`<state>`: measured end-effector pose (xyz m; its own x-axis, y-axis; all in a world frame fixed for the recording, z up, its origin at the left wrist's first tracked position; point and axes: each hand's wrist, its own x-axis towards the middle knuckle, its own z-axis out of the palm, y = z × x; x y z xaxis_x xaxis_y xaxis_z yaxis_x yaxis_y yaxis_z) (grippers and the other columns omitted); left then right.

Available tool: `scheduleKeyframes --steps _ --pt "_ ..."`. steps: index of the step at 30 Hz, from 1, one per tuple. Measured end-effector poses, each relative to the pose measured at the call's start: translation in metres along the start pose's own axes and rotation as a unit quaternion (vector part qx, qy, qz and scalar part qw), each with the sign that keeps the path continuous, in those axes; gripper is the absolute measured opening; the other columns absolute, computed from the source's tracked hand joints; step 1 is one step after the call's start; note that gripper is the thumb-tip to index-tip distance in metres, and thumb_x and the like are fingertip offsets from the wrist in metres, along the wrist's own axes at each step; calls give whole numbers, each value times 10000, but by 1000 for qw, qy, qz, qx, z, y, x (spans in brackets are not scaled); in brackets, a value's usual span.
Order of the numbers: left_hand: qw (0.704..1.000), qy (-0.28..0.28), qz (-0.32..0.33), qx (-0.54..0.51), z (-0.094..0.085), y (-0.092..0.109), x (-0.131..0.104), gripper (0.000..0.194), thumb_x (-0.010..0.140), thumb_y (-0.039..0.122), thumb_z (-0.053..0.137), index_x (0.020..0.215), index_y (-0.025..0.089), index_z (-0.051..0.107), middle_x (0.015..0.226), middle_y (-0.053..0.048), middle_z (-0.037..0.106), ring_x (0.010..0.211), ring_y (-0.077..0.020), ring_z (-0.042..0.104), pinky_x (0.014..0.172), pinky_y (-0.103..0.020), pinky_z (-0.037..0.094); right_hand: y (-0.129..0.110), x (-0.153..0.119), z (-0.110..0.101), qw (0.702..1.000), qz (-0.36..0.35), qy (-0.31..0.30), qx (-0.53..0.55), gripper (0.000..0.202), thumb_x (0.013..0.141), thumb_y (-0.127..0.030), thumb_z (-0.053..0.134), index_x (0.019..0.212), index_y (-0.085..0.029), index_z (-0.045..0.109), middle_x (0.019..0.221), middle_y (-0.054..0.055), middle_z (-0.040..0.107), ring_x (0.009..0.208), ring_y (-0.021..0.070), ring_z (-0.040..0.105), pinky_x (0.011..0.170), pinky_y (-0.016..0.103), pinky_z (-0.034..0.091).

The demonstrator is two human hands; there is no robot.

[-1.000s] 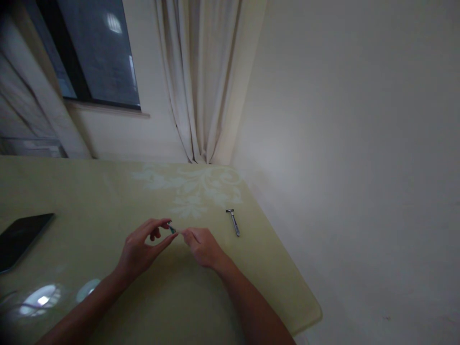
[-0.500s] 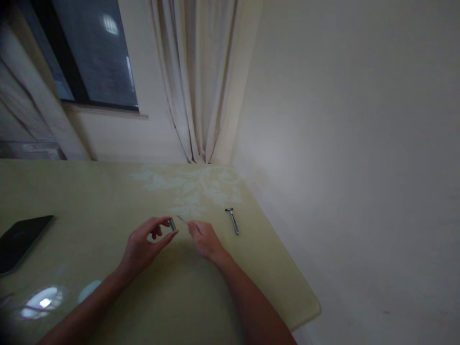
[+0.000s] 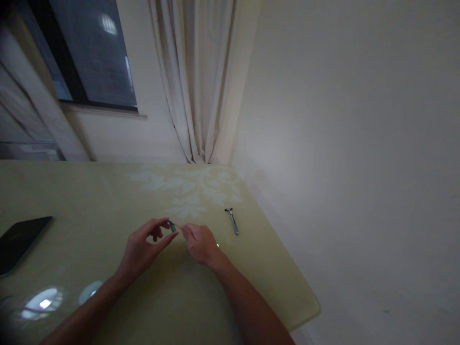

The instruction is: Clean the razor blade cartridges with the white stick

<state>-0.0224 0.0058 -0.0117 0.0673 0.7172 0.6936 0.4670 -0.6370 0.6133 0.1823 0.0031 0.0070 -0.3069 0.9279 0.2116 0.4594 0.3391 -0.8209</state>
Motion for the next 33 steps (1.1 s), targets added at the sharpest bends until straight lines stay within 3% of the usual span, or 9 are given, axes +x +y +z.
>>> scheduleKeyframes --steps 3,8,33 --pt "1000 -1 -13 -1 -1 2 1 314 917 385 796 1179 237 708 909 -5 752 628 -121 603 568 -235 536 0 0 -2 1000 17 21 -1 492 1091 -524 370 712 -218 437 659 -24 434 635 144 402 613 298 257" --pt "1000 6 -13 -11 -1 3 1 316 907 377 806 1172 236 708 888 4 749 616 -119 595 560 -229 530 -4 -2 1 1000 -13 2 6 471 1098 -499 370 736 -214 465 681 -20 461 651 146 423 629 298 268" --pt "1000 25 -19 2 -1 4 9 300 914 413 786 1137 221 730 870 -14 755 594 -120 595 544 -237 533 2 2 2 1000 8 13 9 545 1098 -586 351 706 -216 436 656 -20 449 642 147 409 610 298 271"
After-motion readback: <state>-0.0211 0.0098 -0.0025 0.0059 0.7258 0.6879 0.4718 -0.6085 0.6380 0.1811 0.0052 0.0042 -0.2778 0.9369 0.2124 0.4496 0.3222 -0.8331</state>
